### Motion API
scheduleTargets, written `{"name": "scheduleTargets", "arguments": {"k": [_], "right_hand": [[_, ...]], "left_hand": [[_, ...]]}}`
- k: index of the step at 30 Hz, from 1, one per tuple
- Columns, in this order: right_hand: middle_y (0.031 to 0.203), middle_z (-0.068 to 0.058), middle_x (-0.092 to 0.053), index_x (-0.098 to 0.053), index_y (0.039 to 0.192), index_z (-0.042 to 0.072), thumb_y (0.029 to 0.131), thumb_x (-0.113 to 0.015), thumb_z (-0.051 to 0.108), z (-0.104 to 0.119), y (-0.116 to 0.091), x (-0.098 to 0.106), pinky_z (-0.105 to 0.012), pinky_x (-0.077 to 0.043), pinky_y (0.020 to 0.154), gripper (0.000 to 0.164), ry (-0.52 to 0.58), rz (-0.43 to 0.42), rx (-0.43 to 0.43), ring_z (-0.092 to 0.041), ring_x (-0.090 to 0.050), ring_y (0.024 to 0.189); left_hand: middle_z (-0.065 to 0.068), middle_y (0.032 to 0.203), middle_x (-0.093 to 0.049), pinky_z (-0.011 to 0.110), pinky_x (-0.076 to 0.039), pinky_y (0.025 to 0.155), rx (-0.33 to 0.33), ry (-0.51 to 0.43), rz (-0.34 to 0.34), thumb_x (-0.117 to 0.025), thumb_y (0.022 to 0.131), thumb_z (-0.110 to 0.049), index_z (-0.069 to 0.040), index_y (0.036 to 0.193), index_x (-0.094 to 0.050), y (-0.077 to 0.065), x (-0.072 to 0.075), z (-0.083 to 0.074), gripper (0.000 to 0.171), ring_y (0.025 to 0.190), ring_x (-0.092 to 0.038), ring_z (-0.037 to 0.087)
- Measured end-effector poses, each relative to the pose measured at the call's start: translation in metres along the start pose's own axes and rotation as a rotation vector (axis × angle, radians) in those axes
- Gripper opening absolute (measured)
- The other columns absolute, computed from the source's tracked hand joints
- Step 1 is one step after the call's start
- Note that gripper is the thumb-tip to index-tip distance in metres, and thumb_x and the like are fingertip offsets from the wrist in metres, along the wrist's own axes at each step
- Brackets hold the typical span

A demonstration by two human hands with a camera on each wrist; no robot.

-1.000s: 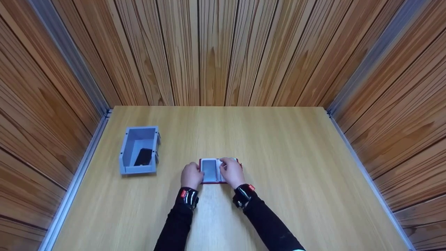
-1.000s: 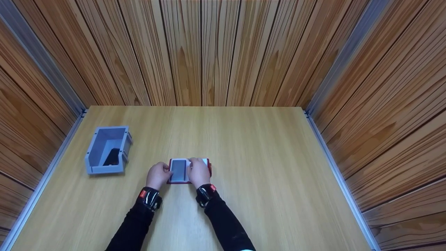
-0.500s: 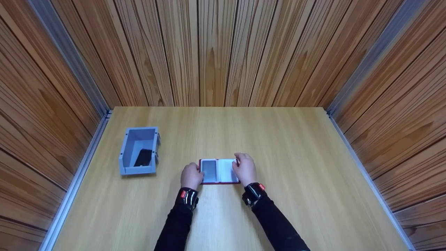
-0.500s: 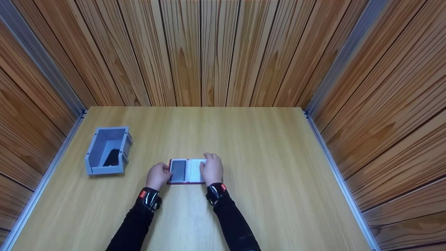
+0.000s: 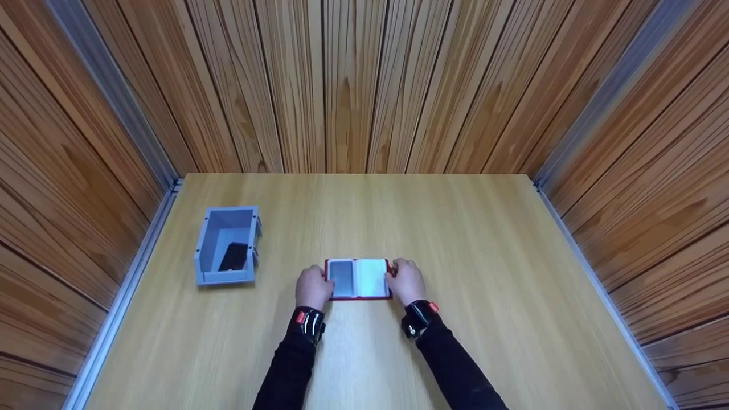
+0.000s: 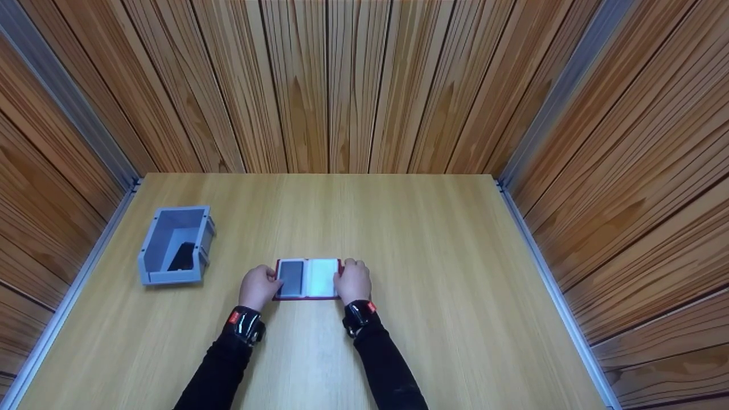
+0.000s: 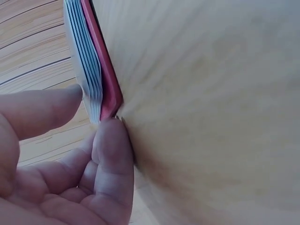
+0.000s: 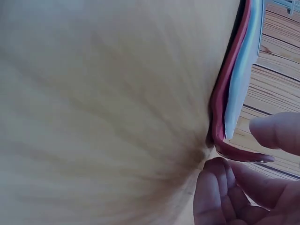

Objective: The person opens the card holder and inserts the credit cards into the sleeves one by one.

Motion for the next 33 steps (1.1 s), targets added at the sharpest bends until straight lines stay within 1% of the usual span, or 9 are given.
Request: {"name": "scheduleTargets", "arguments": {"k": [2, 5, 10, 12, 17, 21, 29, 33], "right_hand": [[0.092, -0.016, -0.061, -0.065, 0.111, -0.009, 0.085, -0.074, 0.011, 0.0006, 0.0000, 0.0006, -0.045, -0.050, 0.082, 0.033, -0.002, 0.021, -0.015, -0.033, -0.061, 0.089], [0.093, -0.016, -0.062, -0.065, 0.111, -0.008, 0.086, -0.073, 0.012, 0.0013, 0.0005, 0.0011, -0.045, -0.050, 0.082, 0.032, -0.017, 0.051, -0.036, -0.033, -0.061, 0.090], [0.094, -0.019, -0.066, -0.067, 0.107, -0.008, 0.086, -0.072, 0.013, 0.0017, 0.0008, 0.0013, -0.045, -0.050, 0.082, 0.030, -0.041, 0.065, -0.041, -0.034, -0.063, 0.091], [0.093, -0.019, -0.067, -0.068, 0.105, -0.008, 0.085, -0.071, 0.013, 0.0012, 0.0007, 0.0009, -0.045, -0.051, 0.081, 0.029, -0.047, 0.056, -0.032, -0.035, -0.064, 0.090], [0.090, -0.019, -0.067, -0.069, 0.100, -0.007, 0.083, -0.070, 0.012, -0.0002, 0.0006, -0.0008, -0.046, -0.051, 0.078, 0.026, -0.059, 0.043, -0.010, -0.035, -0.065, 0.087], [0.090, -0.018, -0.067, -0.069, 0.101, -0.007, 0.083, -0.070, 0.013, -0.0008, 0.0010, -0.0020, -0.046, -0.051, 0.079, 0.026, -0.055, 0.053, -0.022, -0.035, -0.064, 0.087], [0.091, -0.019, -0.067, -0.069, 0.101, -0.007, 0.083, -0.071, 0.012, -0.0005, 0.0017, -0.0010, -0.046, -0.050, 0.080, 0.025, -0.047, 0.058, -0.025, -0.035, -0.064, 0.088], [0.090, -0.018, -0.067, -0.069, 0.100, -0.007, 0.084, -0.071, 0.012, -0.0005, 0.0009, -0.0006, -0.046, -0.050, 0.080, 0.025, -0.044, 0.067, -0.027, -0.035, -0.064, 0.088]], "left_hand": [[0.011, 0.076, -0.064, 0.044, -0.050, 0.069, -0.011, 0.002, -0.022, -0.076, 0.077, -0.005, 0.004, 0.084, -0.067, -0.0009, 0.0004, -0.0006, 0.015, 0.075, -0.063, 0.029], [0.010, 0.072, -0.062, 0.043, -0.049, 0.065, -0.010, 0.015, -0.036, -0.076, 0.078, -0.006, 0.002, 0.079, -0.065, -0.0022, 0.0013, -0.0025, 0.014, 0.070, -0.061, 0.028], [0.008, 0.070, -0.060, 0.042, -0.046, 0.061, 0.025, 0.033, -0.009, -0.072, 0.079, -0.006, 0.001, 0.077, -0.063, -0.0030, 0.0037, -0.0073, 0.012, 0.066, -0.058, 0.025], [0.008, 0.071, -0.060, 0.042, -0.046, 0.062, 0.036, 0.034, 0.000, -0.071, 0.080, -0.007, 0.001, 0.078, -0.062, -0.0032, 0.0050, -0.0089, 0.012, 0.067, -0.057, 0.025], [0.009, 0.070, -0.060, 0.044, -0.047, 0.064, 0.030, 0.045, -0.006, -0.072, 0.079, -0.009, -0.001, 0.073, -0.060, -0.0030, 0.0067, -0.0097, 0.016, 0.067, -0.057, 0.028], [0.008, 0.069, -0.059, 0.045, -0.047, 0.065, 0.024, 0.049, 0.000, -0.071, 0.078, -0.007, -0.002, 0.070, -0.059, -0.0015, 0.0057, -0.0084, 0.015, 0.067, -0.057, 0.028], [0.009, 0.072, -0.061, 0.045, -0.048, 0.069, 0.032, 0.039, 0.011, -0.073, 0.078, -0.006, 0.000, 0.075, -0.061, 0.0014, 0.0050, -0.0089, 0.013, 0.071, -0.059, 0.029], [0.007, 0.070, -0.059, 0.044, -0.048, 0.069, 0.036, 0.048, 0.024, -0.074, 0.079, -0.007, -0.003, 0.071, -0.058, 0.0013, 0.0056, -0.0092, 0.018, 0.070, -0.058, 0.028]]}}
Point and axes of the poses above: each hand's wrist, its own y-axis towards the middle knuckle, its own x-axis out of the back of the hand, z = x × y, the point moved 1 cm from there along y, towards the middle knuckle
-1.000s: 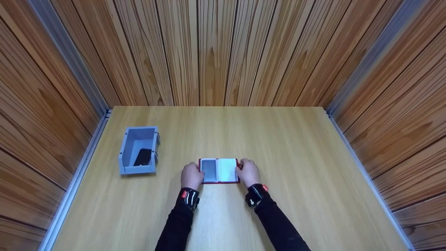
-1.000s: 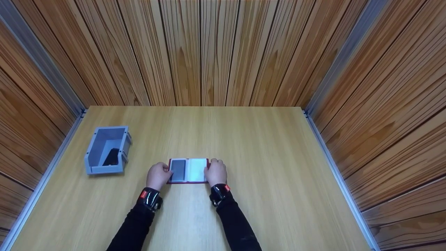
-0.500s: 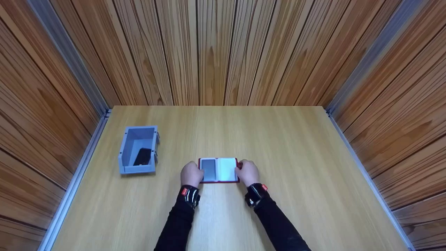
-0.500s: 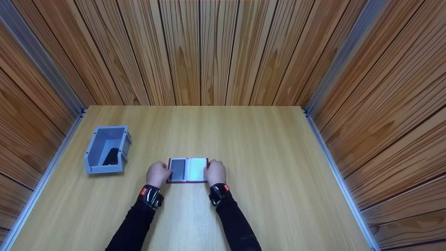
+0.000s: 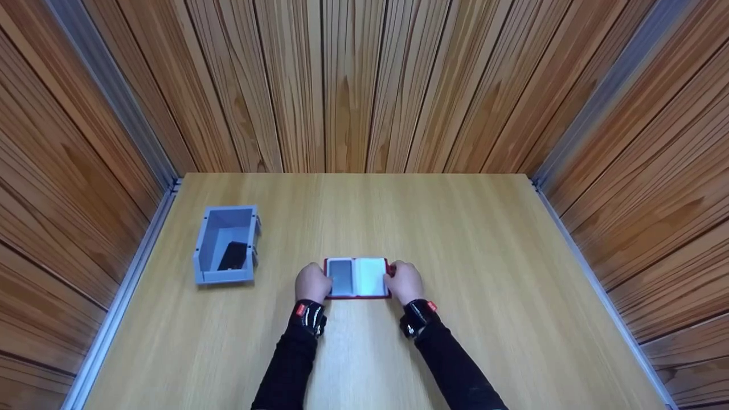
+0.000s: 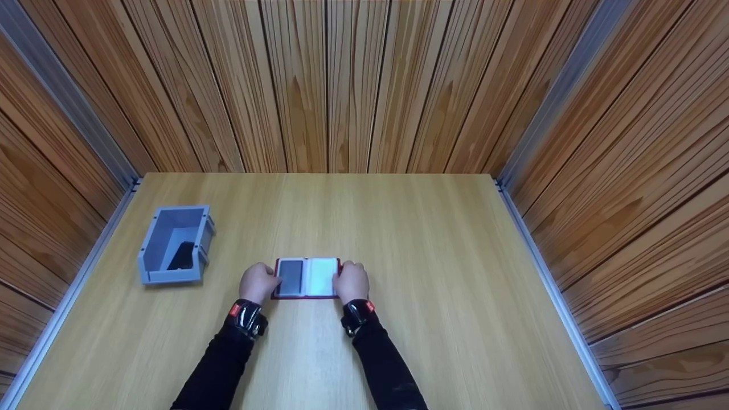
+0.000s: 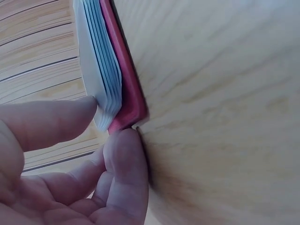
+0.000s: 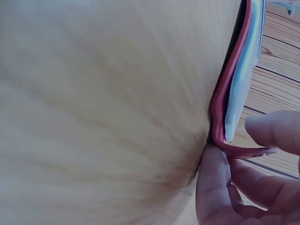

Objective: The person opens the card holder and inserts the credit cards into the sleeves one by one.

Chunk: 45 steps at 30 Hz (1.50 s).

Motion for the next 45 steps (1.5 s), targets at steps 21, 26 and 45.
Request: {"name": "scheduleTargets", "arguments": {"k": [21, 26, 45], "right_hand": [[0.092, -0.018, -0.068, -0.069, 0.102, -0.006, 0.082, -0.071, 0.011, -0.002, 0.000, 0.001, -0.046, -0.050, 0.081, 0.027, 0.028, -0.005, -0.002, -0.035, -0.064, 0.089], [0.092, -0.018, -0.068, -0.070, 0.102, -0.007, 0.083, -0.071, 0.011, -0.001, 0.000, 0.002, -0.045, -0.051, 0.081, 0.026, 0.036, -0.006, 0.001, -0.034, -0.065, 0.089], [0.094, -0.020, -0.068, -0.068, 0.104, -0.008, 0.083, -0.071, 0.011, -0.002, -0.002, 0.001, -0.046, -0.050, 0.083, 0.028, 0.032, -0.022, 0.022, -0.037, -0.064, 0.092]], "left_hand": [[0.011, 0.087, -0.067, 0.041, -0.049, 0.078, 0.073, -0.158, 0.041, -0.074, 0.078, -0.005, 0.003, 0.091, -0.068, 0.003, 0.005, 0.000, 0.017, 0.086, -0.062, 0.030], [0.014, 0.092, -0.067, 0.042, -0.049, 0.083, 0.085, -0.219, 0.034, -0.074, 0.080, -0.005, 0.005, 0.098, -0.065, 0.002, 0.007, -0.007, 0.022, 0.091, -0.062, 0.031], [0.009, 0.080, -0.064, 0.042, -0.051, 0.073, -0.186, -0.222, -0.124, -0.072, 0.077, 0.001, 0.000, 0.087, -0.062, -0.014, -0.014, -0.054, 0.015, 0.077, -0.062, 0.028]]}}
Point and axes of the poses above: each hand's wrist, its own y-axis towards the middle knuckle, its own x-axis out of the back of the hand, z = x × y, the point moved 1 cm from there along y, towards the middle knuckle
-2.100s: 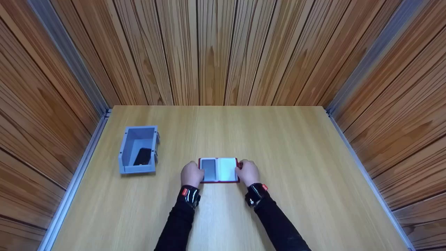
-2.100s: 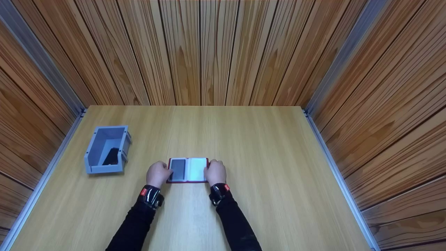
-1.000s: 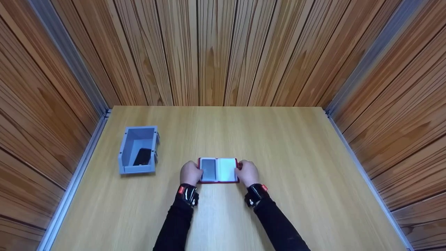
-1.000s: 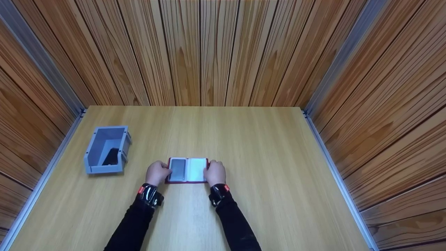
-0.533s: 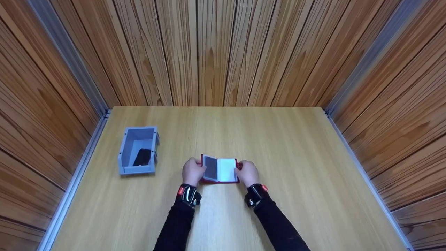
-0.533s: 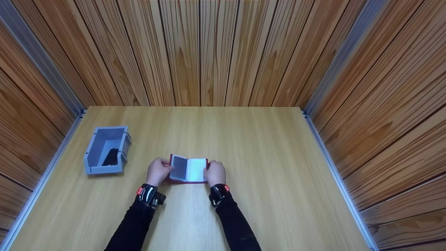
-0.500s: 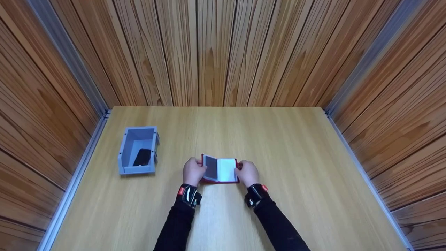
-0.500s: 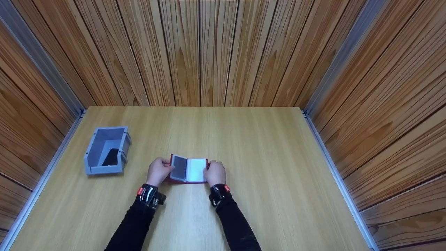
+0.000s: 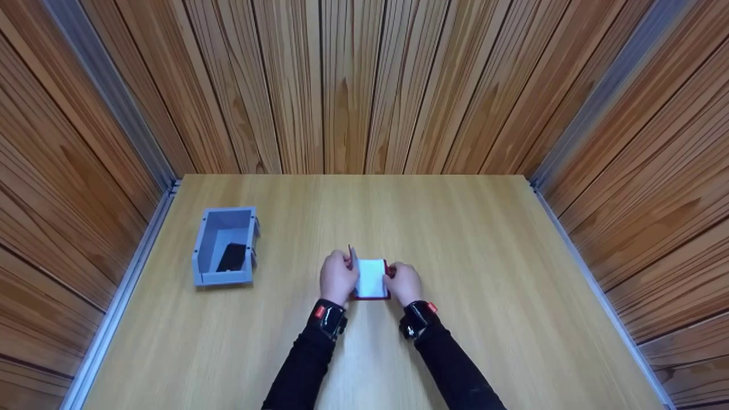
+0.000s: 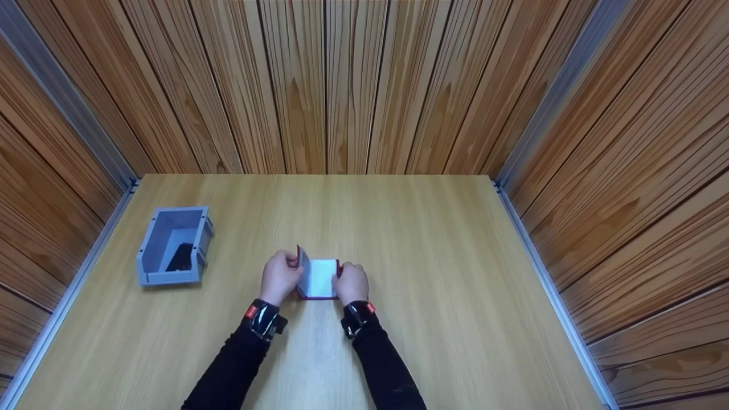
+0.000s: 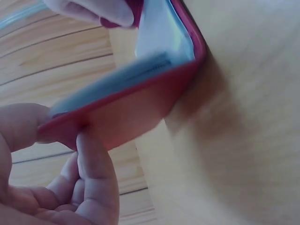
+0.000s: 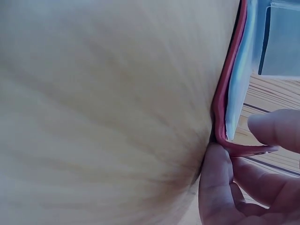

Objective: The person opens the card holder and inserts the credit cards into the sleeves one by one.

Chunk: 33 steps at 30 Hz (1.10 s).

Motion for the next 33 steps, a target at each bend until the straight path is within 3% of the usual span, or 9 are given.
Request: {"name": "scheduleTargets", "arguments": {"k": [6, 18, 27, 33], "right_hand": [[0.097, -0.021, -0.068, -0.068, 0.106, -0.008, 0.085, -0.071, 0.011, -0.002, 0.001, 0.002, -0.047, -0.049, 0.086, 0.029, 0.056, 0.011, -0.019, -0.037, -0.064, 0.095], [0.088, -0.015, -0.070, -0.069, 0.100, -0.009, 0.085, -0.070, 0.007, -0.009, 0.002, 0.002, -0.044, -0.051, 0.081, 0.022, 0.158, -0.016, -0.002, -0.033, -0.066, 0.086], [0.092, -0.018, -0.070, -0.068, 0.102, -0.009, 0.085, -0.068, 0.004, -0.012, 0.002, 0.002, -0.044, -0.052, 0.083, 0.021, 0.212, -0.002, -0.026, -0.034, -0.066, 0.090], [0.092, -0.020, -0.070, -0.068, 0.102, -0.010, 0.085, -0.069, 0.004, -0.013, 0.001, 0.003, -0.044, -0.052, 0.083, 0.022, 0.230, -0.006, -0.024, -0.035, -0.066, 0.091]], "left_hand": [[0.011, 0.087, -0.061, 0.042, -0.050, 0.076, 0.023, 0.015, 0.059, -0.074, 0.075, 0.000, 0.002, 0.095, -0.062, -0.001, -0.011, -0.009, 0.023, 0.082, -0.061, 0.029], [0.016, 0.085, -0.059, 0.044, -0.050, 0.069, -0.117, 0.191, 0.065, -0.077, 0.074, -0.005, 0.004, 0.091, -0.061, -0.007, -0.045, -0.020, 0.025, 0.077, -0.060, 0.032], [0.018, 0.083, -0.059, 0.045, -0.051, 0.070, -0.236, 0.215, -0.016, -0.084, 0.071, -0.011, 0.003, 0.086, -0.061, -0.015, -0.059, -0.015, 0.030, 0.077, -0.061, 0.036], [0.015, 0.078, -0.058, 0.045, -0.049, 0.067, -0.246, 0.187, 0.033, -0.077, 0.078, -0.007, -0.002, 0.076, -0.058, -0.017, -0.060, -0.008, 0.019, 0.073, -0.060, 0.034]]}}
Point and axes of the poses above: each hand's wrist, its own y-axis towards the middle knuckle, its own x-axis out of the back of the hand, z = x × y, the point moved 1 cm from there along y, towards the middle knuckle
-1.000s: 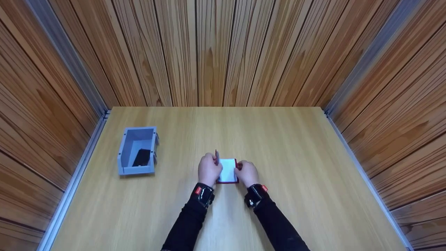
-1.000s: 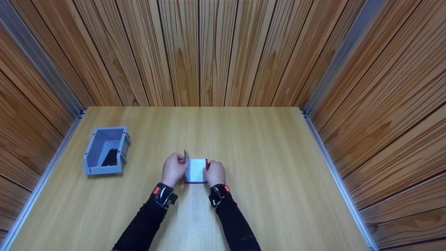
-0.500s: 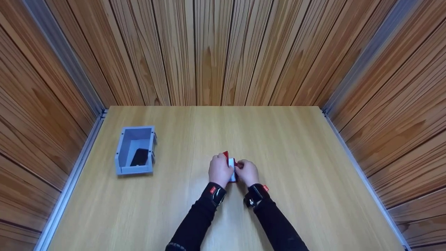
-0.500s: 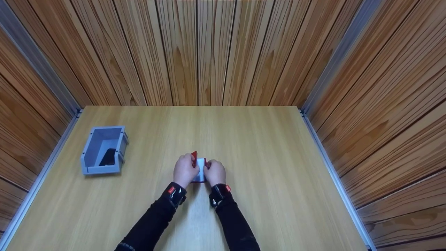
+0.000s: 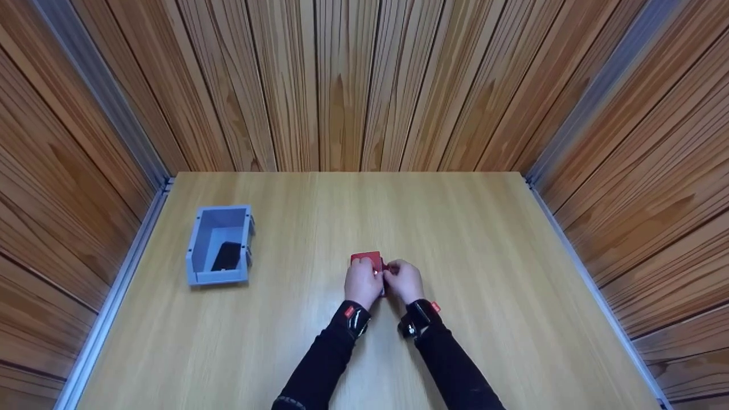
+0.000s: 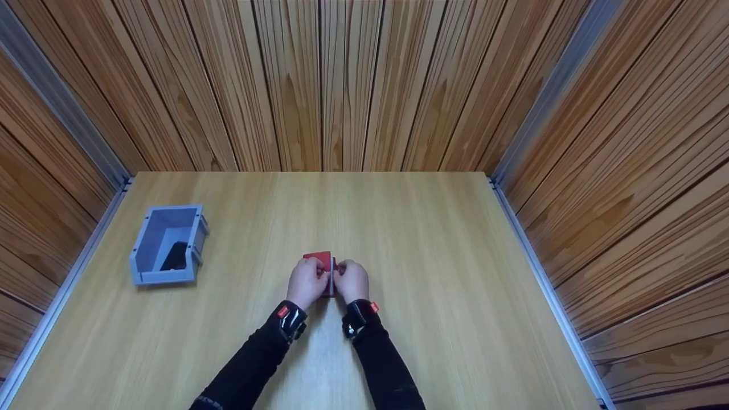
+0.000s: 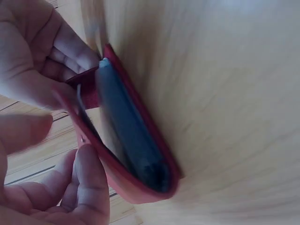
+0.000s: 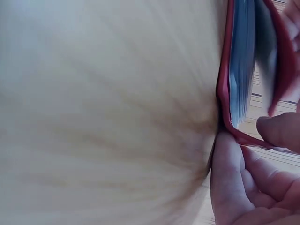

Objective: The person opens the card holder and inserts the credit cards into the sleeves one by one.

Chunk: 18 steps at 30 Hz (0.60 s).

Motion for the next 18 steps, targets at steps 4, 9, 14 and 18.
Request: {"name": "scheduleTargets", "arguments": {"k": [4, 9, 14, 18], "right_hand": [[0.093, -0.020, -0.070, -0.068, 0.102, -0.010, 0.085, -0.069, 0.004, -0.0013, 0.0001, 0.0006, -0.044, -0.052, 0.084, 0.022, 0.007, -0.003, 0.004, -0.035, -0.067, 0.091], [0.093, -0.020, -0.070, -0.067, 0.103, -0.010, 0.085, -0.070, 0.003, -0.0005, -0.0010, 0.0014, -0.044, -0.052, 0.084, 0.022, 0.030, 0.006, -0.004, -0.035, -0.067, 0.091], [0.093, -0.020, -0.070, -0.067, 0.103, -0.011, 0.085, -0.070, 0.003, 0.0003, -0.0016, 0.0022, -0.043, -0.052, 0.084, 0.022, 0.052, 0.009, -0.001, -0.035, -0.067, 0.091], [0.093, -0.020, -0.070, -0.067, 0.103, -0.011, 0.085, -0.070, 0.003, 0.0000, -0.0019, 0.0027, -0.043, -0.052, 0.084, 0.023, 0.060, 0.008, -0.004, -0.035, -0.067, 0.091]], "left_hand": [[0.015, 0.080, -0.059, 0.046, -0.049, 0.069, 0.007, -0.010, 0.042, -0.072, 0.080, 0.000, 0.000, 0.078, -0.060, -0.0021, -0.0010, 0.0032, 0.012, 0.074, -0.060, 0.034], [0.014, 0.078, -0.059, 0.047, -0.048, 0.070, -0.038, 0.009, 0.039, -0.070, 0.080, 0.001, -0.001, 0.076, -0.061, -0.0049, -0.0004, 0.0069, 0.010, 0.074, -0.061, 0.035], [0.012, 0.078, -0.058, 0.046, -0.048, 0.070, -0.044, 0.002, 0.046, -0.068, 0.080, 0.003, 0.000, 0.078, -0.064, -0.0052, -0.0004, 0.0093, 0.006, 0.074, -0.060, 0.033], [0.013, 0.080, -0.059, 0.046, -0.049, 0.071, -0.039, -0.012, 0.054, -0.068, 0.081, 0.004, 0.001, 0.081, -0.065, -0.0053, -0.0014, 0.0104, 0.005, 0.076, -0.060, 0.033]]}}
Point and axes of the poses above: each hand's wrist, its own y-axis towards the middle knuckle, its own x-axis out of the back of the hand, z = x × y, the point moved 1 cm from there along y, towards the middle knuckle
